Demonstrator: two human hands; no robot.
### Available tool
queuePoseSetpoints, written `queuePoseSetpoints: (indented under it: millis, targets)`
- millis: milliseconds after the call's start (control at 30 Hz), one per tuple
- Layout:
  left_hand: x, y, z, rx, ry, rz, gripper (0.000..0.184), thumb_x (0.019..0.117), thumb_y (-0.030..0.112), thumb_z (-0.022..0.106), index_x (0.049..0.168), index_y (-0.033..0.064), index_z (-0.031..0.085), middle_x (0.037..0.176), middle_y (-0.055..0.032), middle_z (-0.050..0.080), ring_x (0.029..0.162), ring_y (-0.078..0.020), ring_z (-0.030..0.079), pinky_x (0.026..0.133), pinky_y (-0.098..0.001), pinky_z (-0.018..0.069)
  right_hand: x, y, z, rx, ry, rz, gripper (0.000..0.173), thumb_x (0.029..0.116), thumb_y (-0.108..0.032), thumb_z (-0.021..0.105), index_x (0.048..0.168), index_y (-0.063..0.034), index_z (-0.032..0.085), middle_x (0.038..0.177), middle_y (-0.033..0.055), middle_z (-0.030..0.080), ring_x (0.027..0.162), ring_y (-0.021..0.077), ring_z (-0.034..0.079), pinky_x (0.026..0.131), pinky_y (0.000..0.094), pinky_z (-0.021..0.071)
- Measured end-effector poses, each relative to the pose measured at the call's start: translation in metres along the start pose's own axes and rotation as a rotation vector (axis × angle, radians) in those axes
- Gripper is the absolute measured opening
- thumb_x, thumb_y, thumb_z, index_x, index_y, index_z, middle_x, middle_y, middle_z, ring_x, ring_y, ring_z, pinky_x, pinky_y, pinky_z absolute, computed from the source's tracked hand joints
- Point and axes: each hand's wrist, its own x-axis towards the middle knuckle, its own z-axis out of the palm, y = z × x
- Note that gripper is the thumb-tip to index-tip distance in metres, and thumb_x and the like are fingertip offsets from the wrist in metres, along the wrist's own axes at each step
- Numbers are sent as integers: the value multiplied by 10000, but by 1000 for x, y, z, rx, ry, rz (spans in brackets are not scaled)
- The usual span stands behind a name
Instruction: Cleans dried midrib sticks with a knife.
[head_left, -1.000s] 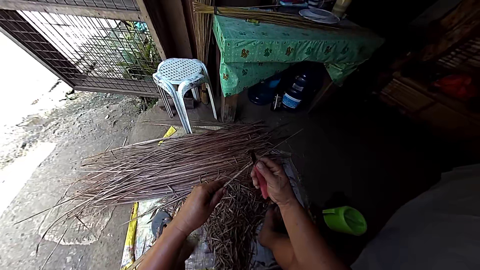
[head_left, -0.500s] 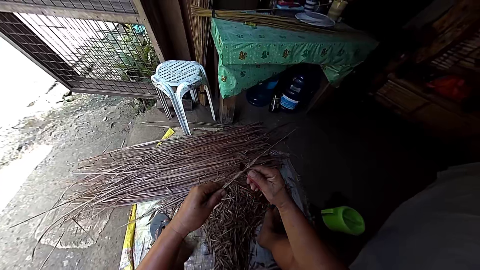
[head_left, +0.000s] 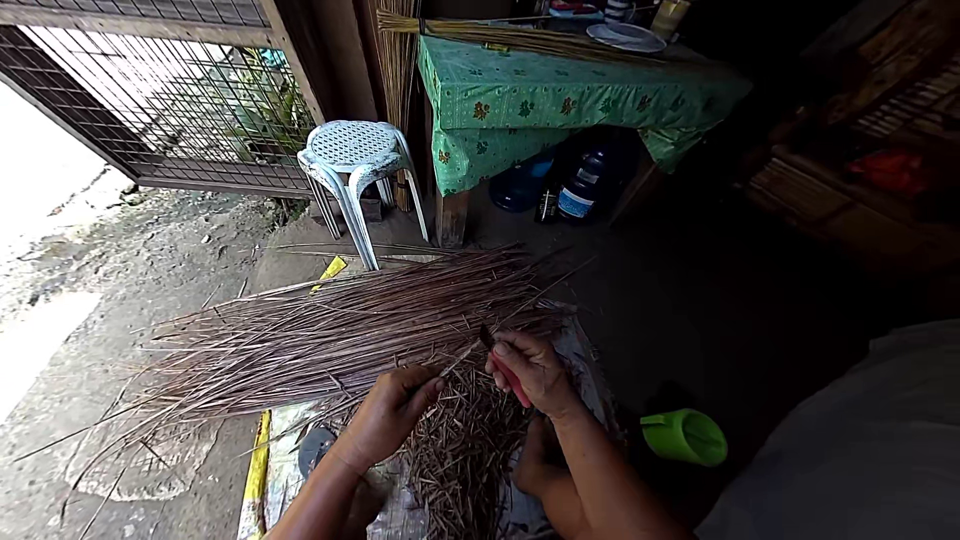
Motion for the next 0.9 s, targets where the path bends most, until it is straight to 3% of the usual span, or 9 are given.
queuePoseSetpoints:
  millis: [267,567,767,900]
  targets:
    - [1,0,-6,-154,-99,-36,322,1076,304,510,995,85,731,674,76,579,530,2,486,496,-179,420,3,3,-1,-81,80,-103,254,1062,-82,512,1206,67,661,822,29,721,602,53,625,533,205,538]
    - [-3,-1,-6,-141,-60,-73,275,1048,286,574,1069,71,745,719,71,630,553,15,517,523,-171,453,9,0,-20,39,313,-108,281,1076,-89,463,1256,71,608,807,77,695,582,110,624,525,243,550]
    - [-2,-3,1,15,36,-57,265,1028,288,613,1074,65,748,816,35,694,658,5,605,633,-187,531,-1,-8,0,-25,-20,122,280,1067,-129,510,1237,50,641,808,38,706,566,72,608,506,223,526]
    - [-2,-3,1,77,60,-47,271,1022,294,614,1086,68,749,837,26,700,687,13,603,660,-173,518,0,-4,5,-71,-5,130,271,1060,-115,521,1226,56,652,798,23,704,564,59,604,502,206,517]
